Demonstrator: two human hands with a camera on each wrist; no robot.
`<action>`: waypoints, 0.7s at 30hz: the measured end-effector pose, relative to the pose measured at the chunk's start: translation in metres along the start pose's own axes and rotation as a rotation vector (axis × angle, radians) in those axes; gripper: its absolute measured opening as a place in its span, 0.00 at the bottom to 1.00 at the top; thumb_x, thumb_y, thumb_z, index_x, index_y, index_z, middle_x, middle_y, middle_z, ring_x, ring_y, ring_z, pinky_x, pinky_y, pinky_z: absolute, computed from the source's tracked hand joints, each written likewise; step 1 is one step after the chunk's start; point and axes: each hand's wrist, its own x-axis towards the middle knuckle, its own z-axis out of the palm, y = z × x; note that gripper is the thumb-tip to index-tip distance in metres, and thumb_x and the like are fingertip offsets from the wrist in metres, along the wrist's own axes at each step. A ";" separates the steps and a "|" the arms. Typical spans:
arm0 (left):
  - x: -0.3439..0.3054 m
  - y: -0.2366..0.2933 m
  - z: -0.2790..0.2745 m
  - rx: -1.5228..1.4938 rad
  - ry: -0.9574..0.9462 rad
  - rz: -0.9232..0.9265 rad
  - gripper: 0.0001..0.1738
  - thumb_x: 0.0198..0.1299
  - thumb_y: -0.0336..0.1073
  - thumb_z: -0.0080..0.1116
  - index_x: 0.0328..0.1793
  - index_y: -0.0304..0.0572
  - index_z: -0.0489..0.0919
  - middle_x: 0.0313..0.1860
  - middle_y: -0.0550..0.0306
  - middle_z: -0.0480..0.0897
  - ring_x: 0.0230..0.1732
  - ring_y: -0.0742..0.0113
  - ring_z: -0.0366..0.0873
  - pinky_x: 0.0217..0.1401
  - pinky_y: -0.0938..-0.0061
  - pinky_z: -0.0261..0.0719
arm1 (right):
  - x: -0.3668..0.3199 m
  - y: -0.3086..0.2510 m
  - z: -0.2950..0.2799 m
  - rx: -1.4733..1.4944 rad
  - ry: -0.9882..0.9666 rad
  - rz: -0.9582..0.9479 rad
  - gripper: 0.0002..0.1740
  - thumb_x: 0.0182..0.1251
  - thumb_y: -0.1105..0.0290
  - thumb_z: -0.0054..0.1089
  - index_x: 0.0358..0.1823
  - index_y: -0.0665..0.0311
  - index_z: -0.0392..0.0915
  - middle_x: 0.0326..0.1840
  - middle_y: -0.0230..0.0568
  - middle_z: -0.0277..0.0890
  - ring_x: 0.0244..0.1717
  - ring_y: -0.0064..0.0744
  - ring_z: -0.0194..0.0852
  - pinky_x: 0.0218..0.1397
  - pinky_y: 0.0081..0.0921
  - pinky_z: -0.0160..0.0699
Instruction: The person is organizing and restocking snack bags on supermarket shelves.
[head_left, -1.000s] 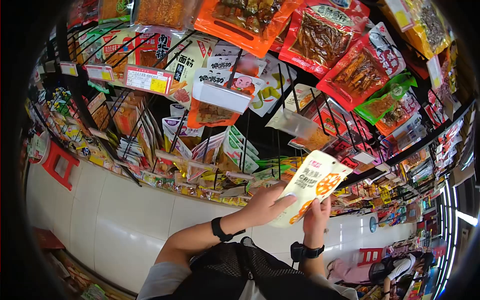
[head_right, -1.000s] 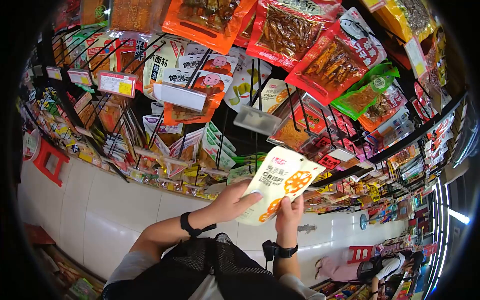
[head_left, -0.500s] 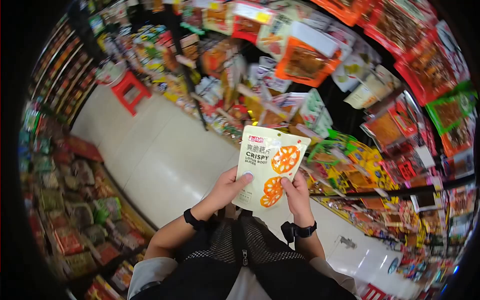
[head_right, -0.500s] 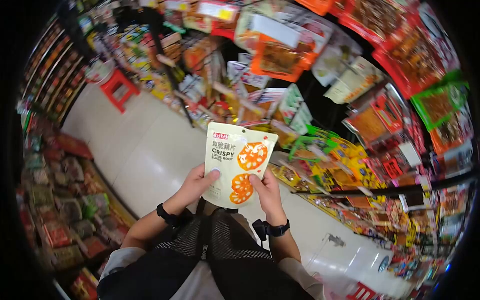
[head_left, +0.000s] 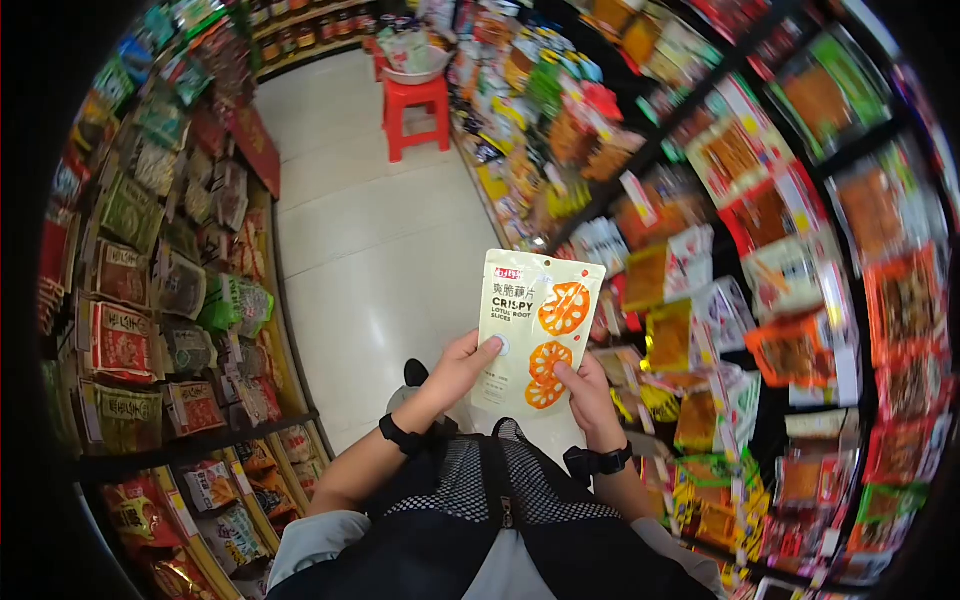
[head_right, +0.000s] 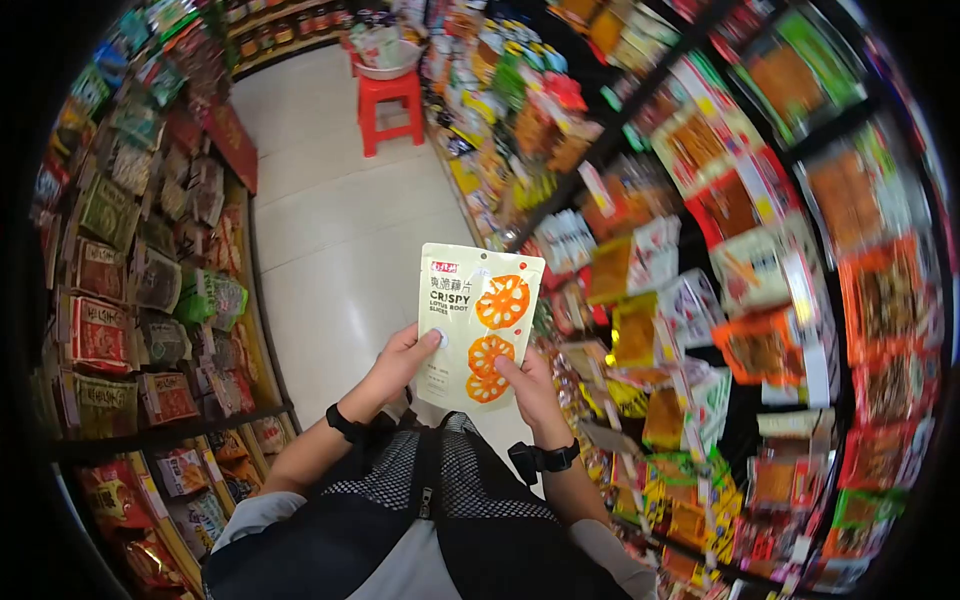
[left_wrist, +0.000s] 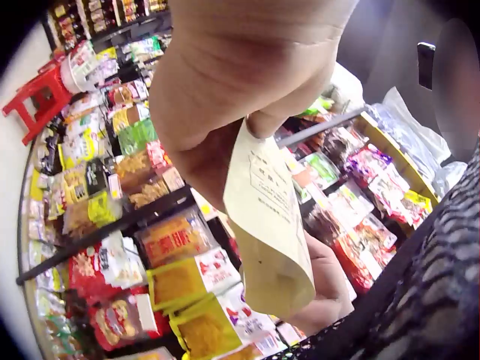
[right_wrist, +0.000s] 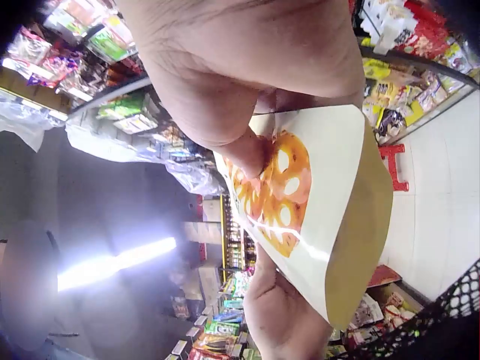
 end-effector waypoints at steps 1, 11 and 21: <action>0.009 0.013 -0.021 -0.019 0.022 0.008 0.20 0.76 0.41 0.49 0.65 0.34 0.75 0.54 0.57 0.83 0.54 0.72 0.79 0.59 0.73 0.77 | 0.026 0.001 0.015 -0.003 -0.016 0.014 0.19 0.73 0.75 0.56 0.64 0.69 0.72 0.60 0.38 0.78 0.58 0.26 0.76 0.64 0.28 0.73; 0.063 0.126 -0.184 0.154 0.214 0.084 0.20 0.75 0.39 0.51 0.64 0.32 0.75 0.54 0.56 0.82 0.53 0.72 0.77 0.59 0.73 0.75 | 0.220 0.000 0.150 -0.037 -0.168 0.149 0.22 0.72 0.74 0.58 0.65 0.70 0.70 0.60 0.41 0.78 0.57 0.28 0.78 0.62 0.28 0.76; 0.149 0.188 -0.328 0.056 0.409 0.081 0.16 0.72 0.37 0.54 0.61 0.38 0.79 0.49 0.61 0.84 0.46 0.76 0.79 0.49 0.77 0.77 | 0.416 0.019 0.238 -0.105 -0.401 0.267 0.22 0.73 0.71 0.58 0.65 0.70 0.70 0.60 0.39 0.78 0.58 0.26 0.77 0.62 0.28 0.76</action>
